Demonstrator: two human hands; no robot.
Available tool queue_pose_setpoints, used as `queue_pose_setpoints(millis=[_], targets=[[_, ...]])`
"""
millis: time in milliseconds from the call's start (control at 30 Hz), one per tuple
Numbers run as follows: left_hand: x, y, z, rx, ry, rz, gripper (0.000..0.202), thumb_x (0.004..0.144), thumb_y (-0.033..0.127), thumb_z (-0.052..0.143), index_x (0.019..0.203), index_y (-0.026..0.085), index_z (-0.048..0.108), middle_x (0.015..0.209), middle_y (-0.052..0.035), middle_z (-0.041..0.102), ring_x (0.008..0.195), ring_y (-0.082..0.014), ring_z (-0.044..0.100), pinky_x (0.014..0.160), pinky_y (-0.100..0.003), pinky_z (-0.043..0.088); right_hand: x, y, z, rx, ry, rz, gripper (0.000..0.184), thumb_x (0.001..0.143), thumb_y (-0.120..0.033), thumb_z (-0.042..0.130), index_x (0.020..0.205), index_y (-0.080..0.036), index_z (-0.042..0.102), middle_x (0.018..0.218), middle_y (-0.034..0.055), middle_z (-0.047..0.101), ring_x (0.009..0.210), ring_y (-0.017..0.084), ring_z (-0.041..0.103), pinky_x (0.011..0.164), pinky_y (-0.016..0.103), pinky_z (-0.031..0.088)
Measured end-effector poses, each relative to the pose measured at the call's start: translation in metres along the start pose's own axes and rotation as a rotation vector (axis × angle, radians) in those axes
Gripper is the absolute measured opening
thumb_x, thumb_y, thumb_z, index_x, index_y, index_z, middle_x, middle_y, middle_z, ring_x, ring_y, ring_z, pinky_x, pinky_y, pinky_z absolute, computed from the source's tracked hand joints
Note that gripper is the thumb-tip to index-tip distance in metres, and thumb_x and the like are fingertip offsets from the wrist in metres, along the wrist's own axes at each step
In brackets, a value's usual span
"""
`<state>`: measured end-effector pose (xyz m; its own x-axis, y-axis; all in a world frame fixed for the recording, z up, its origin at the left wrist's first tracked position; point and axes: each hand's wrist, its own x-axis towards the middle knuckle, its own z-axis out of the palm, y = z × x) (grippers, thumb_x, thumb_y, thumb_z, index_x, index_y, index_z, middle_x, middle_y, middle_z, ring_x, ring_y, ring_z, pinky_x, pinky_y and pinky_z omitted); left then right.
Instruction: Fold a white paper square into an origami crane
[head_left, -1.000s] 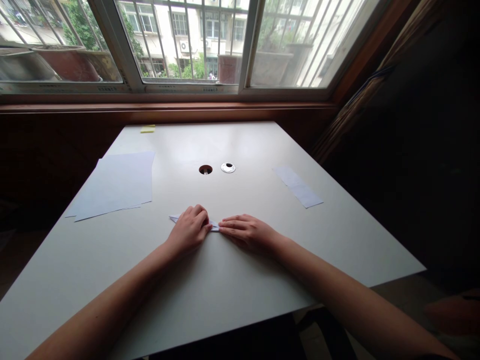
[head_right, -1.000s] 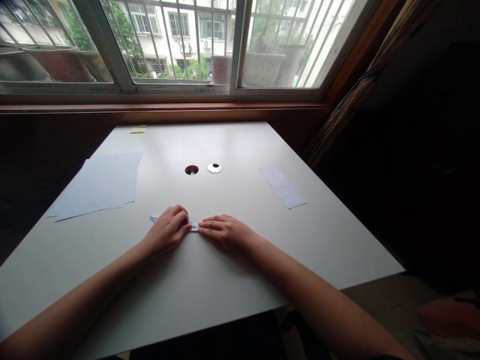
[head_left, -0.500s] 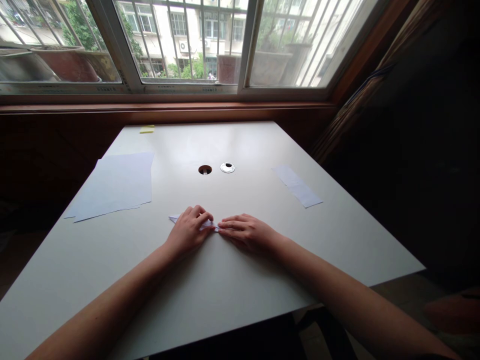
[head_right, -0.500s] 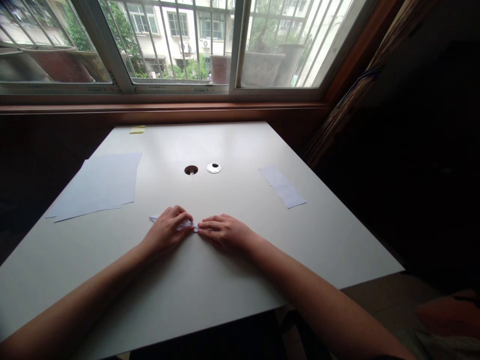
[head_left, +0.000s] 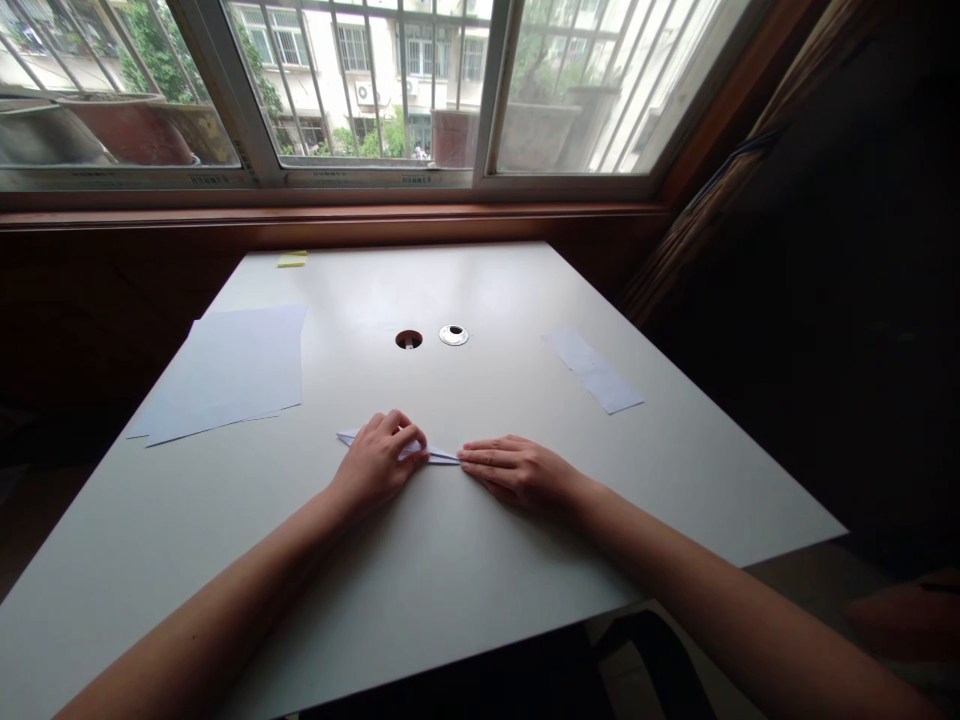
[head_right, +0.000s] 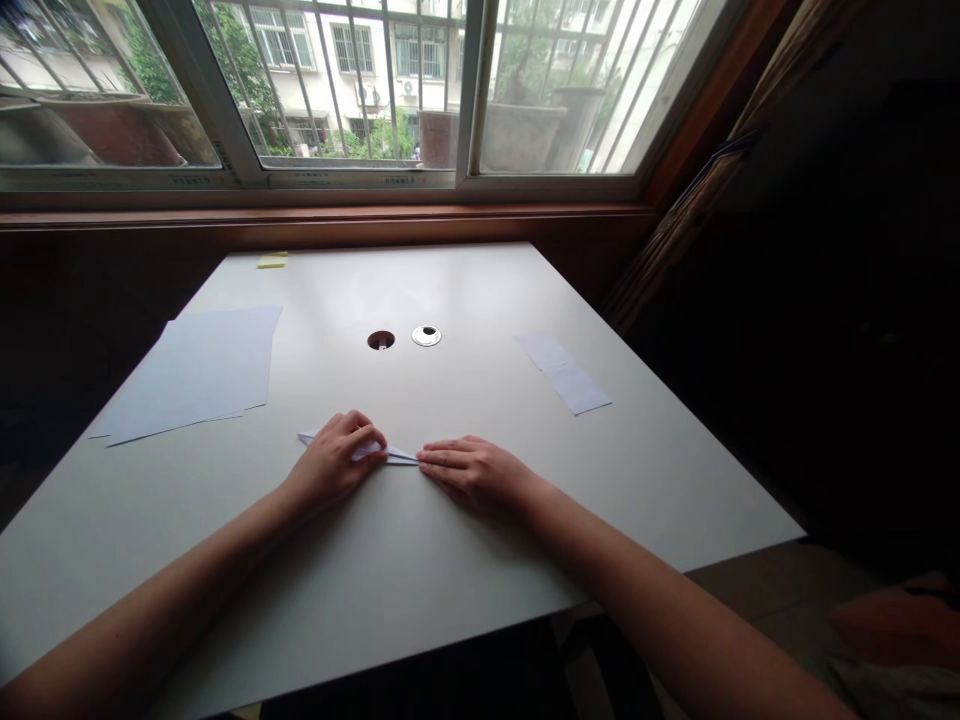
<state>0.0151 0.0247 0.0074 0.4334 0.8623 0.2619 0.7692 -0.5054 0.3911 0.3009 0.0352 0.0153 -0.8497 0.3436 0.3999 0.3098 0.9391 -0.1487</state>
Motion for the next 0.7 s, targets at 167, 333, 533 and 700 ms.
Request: queue_pose_setpoints(millis=[167, 333, 533, 700], targets=[[0.0, 0.0, -0.001, -0.006, 0.0, -0.003, 0.009, 0.095, 0.032, 0.059, 0.097, 0.025, 0.064, 0.102, -0.0045, 0.058, 0.093, -0.0233, 0.053, 0.085, -0.038, 0.046, -0.011, 0.003, -0.004, 0.031, -0.006, 0.028, 0.041, 0.098, -0.016, 0.051, 0.138, -0.021, 0.057, 0.131, 0.0095, 0.067, 0.126, 0.02, 0.06, 0.099, 0.036, 0.054], [0.0, 0.0, 0.0, -0.015, 0.01, -0.005, 0.008, 0.094, 0.032, 0.06, 0.096, 0.026, 0.065, 0.101, -0.0042, 0.058, 0.092, -0.0229, 0.053, 0.084, -0.038, 0.046, -0.019, 0.006, -0.006, 0.057, 0.019, 0.079, 0.044, 0.096, -0.015, 0.053, 0.139, -0.021, 0.055, 0.13, 0.0096, 0.067, 0.124, 0.022, 0.06, 0.101, 0.039, 0.053], [-0.001, 0.0, 0.001, -0.016, 0.024, 0.004, 0.008, 0.094, 0.031, 0.061, 0.097, 0.025, 0.065, 0.101, -0.0042, 0.058, 0.092, -0.0231, 0.053, 0.084, -0.038, 0.047, 0.003, 0.001, 0.0, 0.002, -0.003, 0.062, 0.046, 0.097, -0.022, 0.055, 0.142, -0.022, 0.051, 0.13, 0.0095, 0.066, 0.117, 0.023, 0.06, 0.096, 0.04, 0.053], [0.0, -0.001, 0.002, -0.012, 0.034, 0.009, 0.009, 0.094, 0.032, 0.061, 0.097, 0.025, 0.065, 0.101, -0.0049, 0.058, 0.092, -0.0234, 0.053, 0.084, -0.039, 0.048, 0.017, -0.006, 0.011, -0.053, -0.057, 0.026, 0.045, 0.1, -0.024, 0.05, 0.144, -0.02, 0.05, 0.134, 0.0098, 0.064, 0.121, 0.022, 0.056, 0.095, 0.038, 0.049]])
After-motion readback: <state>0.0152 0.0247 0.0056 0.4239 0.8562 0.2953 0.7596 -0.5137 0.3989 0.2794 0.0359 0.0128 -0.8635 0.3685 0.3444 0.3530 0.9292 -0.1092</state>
